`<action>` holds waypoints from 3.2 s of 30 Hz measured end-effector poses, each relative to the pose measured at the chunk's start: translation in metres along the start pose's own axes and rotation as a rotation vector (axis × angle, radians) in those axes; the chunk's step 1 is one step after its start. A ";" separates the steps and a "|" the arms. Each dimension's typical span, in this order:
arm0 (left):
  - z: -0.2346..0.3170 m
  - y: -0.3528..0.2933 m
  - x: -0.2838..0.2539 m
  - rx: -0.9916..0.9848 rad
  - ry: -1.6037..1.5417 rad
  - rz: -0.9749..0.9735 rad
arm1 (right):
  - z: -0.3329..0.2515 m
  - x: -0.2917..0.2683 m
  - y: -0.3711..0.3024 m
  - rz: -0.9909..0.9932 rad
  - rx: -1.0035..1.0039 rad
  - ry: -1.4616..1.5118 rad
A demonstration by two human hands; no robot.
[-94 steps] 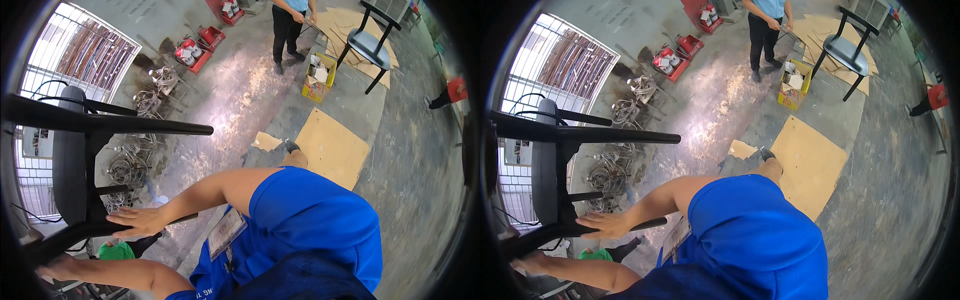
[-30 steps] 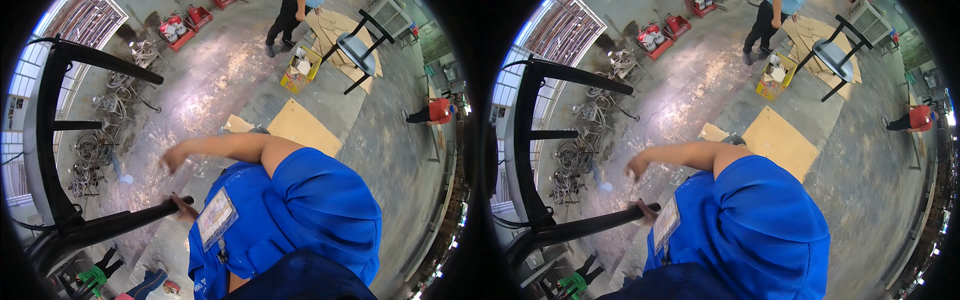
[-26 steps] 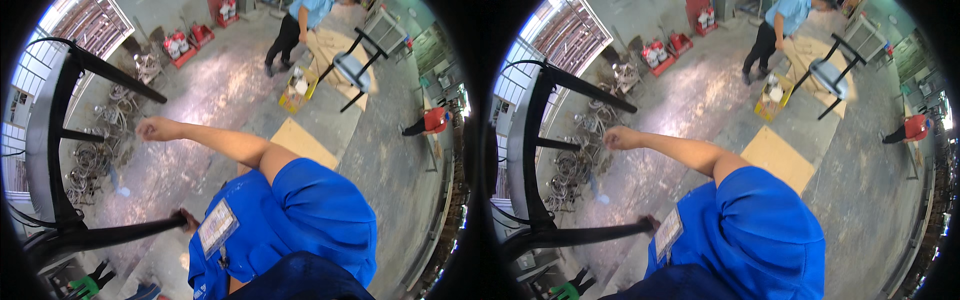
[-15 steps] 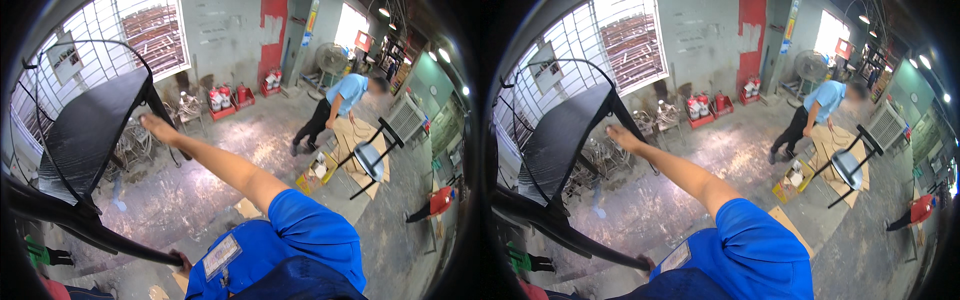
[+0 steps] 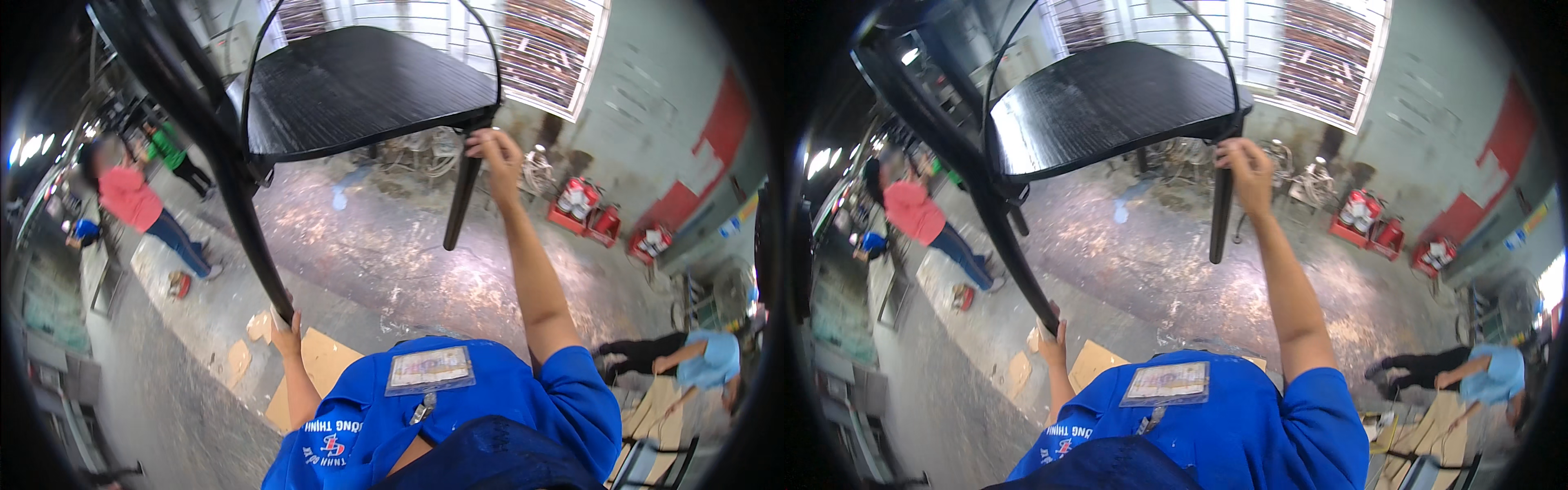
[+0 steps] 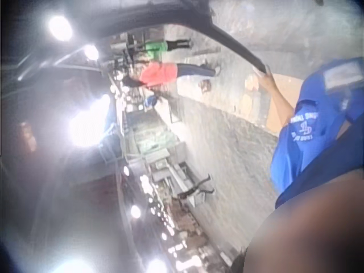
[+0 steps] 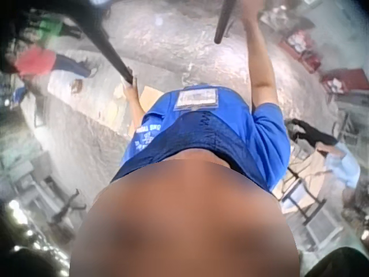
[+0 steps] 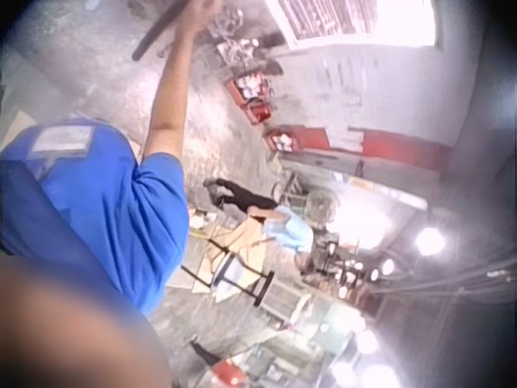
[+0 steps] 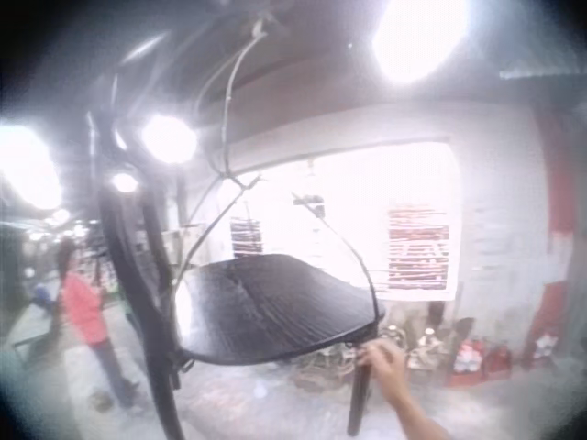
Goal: The person wipes a black chair with a cloth, rotating it to clean the seat, back, and legs. They then move to a white air cooler and wipe its exterior surface. The task is performed in a workshop with other people present.
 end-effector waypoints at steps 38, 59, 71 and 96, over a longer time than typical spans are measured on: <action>-0.013 0.066 0.112 -0.551 -0.535 0.031 | 0.191 0.023 -0.274 -0.166 0.757 -0.329; -0.225 0.059 -0.011 -0.885 -0.653 -0.190 | 0.265 0.245 -0.293 0.332 1.158 -0.120; -0.249 0.092 0.032 -0.612 -0.927 -0.201 | 0.316 0.275 -0.291 0.189 1.131 -0.155; -0.269 0.227 0.155 0.133 -0.728 -1.117 | 0.391 0.429 -0.222 0.297 0.991 0.049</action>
Point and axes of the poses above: each hand's wrist, its own y-axis towards the middle knuckle, its own x-axis out of the palm, z = x × y, the point moved 3 cm from there along y, towards the middle knuckle, and after that the axes turned 12 degrees about x, right-handed, at the moved point
